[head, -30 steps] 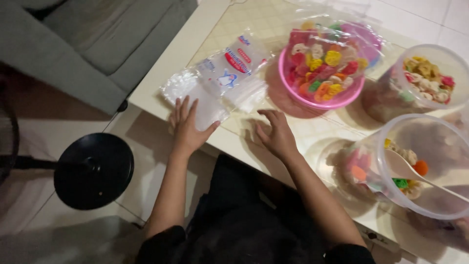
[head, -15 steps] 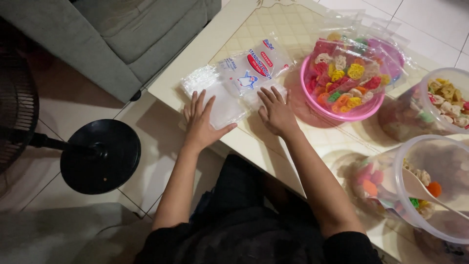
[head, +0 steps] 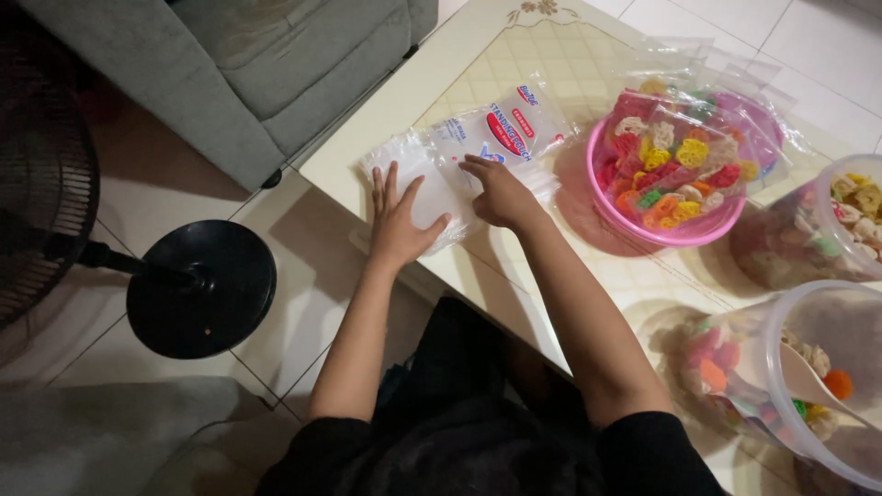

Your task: Manually filling small plastic bags with colorful snack items using hands and a spoon.

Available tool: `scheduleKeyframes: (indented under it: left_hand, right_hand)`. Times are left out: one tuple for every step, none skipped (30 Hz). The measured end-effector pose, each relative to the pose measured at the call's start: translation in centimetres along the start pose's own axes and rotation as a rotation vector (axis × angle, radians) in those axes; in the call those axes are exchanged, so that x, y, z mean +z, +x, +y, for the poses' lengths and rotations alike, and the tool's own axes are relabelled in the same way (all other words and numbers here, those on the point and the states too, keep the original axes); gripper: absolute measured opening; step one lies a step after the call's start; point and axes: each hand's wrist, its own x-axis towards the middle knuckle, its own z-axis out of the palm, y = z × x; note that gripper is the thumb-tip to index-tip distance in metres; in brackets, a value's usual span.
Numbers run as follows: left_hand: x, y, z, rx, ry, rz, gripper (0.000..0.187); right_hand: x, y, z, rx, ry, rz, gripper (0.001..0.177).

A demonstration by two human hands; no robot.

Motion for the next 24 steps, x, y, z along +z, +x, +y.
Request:
scheduleKeyframes:
  left_hand:
    - [0.0,0.2,-0.2,-0.005,-0.026,-0.005,0.087]
    - [0.0,0.2,-0.4,-0.007,-0.027,-0.004,0.087]
    - [0.1,0.3,-0.5,-0.003,-0.039,-0.001,0.087]
    - [0.1,0.4,-0.6,0.003,-0.051,0.002,0.086]
    - [0.3,0.5,-0.9,0.002,-0.052,0.002,0.086]
    - [0.6,0.5,-1.2,0.015,-0.063,0.022,0.085]
    - [0.9,0.6,-1.5,0.029,-0.074,0.041,0.085]
    - [1.3,0.7,-1.9,0.028,-0.076,0.040,0.085]
    - [1.7,0.8,-2.3,0.060,-0.090,0.083,0.084]
    - [2.1,0.8,-2.8,0.089,-0.105,0.128,0.084]
    - [2.2,0.8,-2.8,0.087,-0.108,0.130,0.084]
    - [2.2,0.8,-2.9,0.082,-0.115,0.120,0.084]
    - [2.2,0.7,-3.0,0.076,-0.123,0.109,0.083]
    - [2.1,0.7,-2.9,0.074,-0.122,0.110,0.083]
    - [2.0,0.7,-2.8,0.075,-0.117,0.112,0.084]
    - [2.0,0.8,-2.6,0.080,-0.111,0.112,0.084]
    - [1.9,0.8,-2.5,0.082,-0.110,0.112,0.084]
    - [1.8,0.8,-2.3,0.074,-0.117,0.107,0.084]
    - [1.7,0.8,-2.1,0.067,-0.124,0.101,0.083]
    - [1.9,0.9,-2.0,0.067,-0.124,0.101,0.083]
    - [2.1,1.0,-2.0,0.078,-0.122,0.117,0.084]
    - [2.2,1.2,-1.9,0.091,-0.120,0.132,0.085]
    - [2.8,1.5,-2.4,0.094,-0.119,0.131,0.085]
    - [3.5,1.8,-2.8,0.129,-0.127,0.178,0.083]
  right_hand:
    - [-0.7,0.0,-0.6,0.007,0.027,-0.047,0.068]
    - [-1.1,-0.2,-1.0,0.006,0.026,-0.049,0.068]
    - [-1.6,-0.3,-1.3,0.014,-0.012,-0.052,0.066]
    - [-2.0,-0.4,-1.7,0.023,-0.050,-0.053,0.065]
    - [-2.2,-0.3,-1.9,0.022,-0.051,-0.054,0.065]
    - [-2.4,-0.4,-2.1,-0.010,-0.075,-0.031,0.055]
    - [-2.6,-0.4,-2.3,-0.042,-0.098,-0.007,0.045]
    - [-2.5,-0.4,-2.2,-0.041,-0.099,-0.009,0.045]
    - [-2.3,-0.3,-2.1,-0.048,-0.068,0.060,0.035]
    - [-2.1,-0.3,-2.1,-0.058,-0.038,0.127,0.027]
    - [-2.0,-0.2,-2.0,-0.059,-0.039,0.124,0.027]
    - [-1.7,-0.2,-2.0,0.005,0.073,0.223,0.025]
    - [-1.5,-0.2,-2.0,0.070,0.185,0.322,0.022]
    - [-1.6,-0.1,-1.9,0.070,0.186,0.320,0.022]
    - [-1.7,-0.1,-1.9,0.097,0.215,0.367,0.021]
    - [-1.8,-0.2,-1.8,0.125,0.243,0.418,0.019]
    - [-2.2,-0.3,-2.3,0.126,0.243,0.420,0.019]
    - [-2.6,-0.4,-3.0,0.140,0.299,0.449,0.019]
    - [-3.1,-0.5,-3.6,0.153,0.355,0.479,0.019]
    - [-3.1,-0.5,-4.0,0.153,0.356,0.479,0.019]
    - [-3.2,-0.5,-4.4,0.106,0.367,0.466,0.019]
    - [-3.3,-0.4,-4.9,0.061,0.378,0.456,0.019]
    - [-3.0,-0.6,-5.3,0.061,0.378,0.458,0.019]
    - [-2.6,-0.9,-5.7,-0.015,0.297,0.410,0.018]
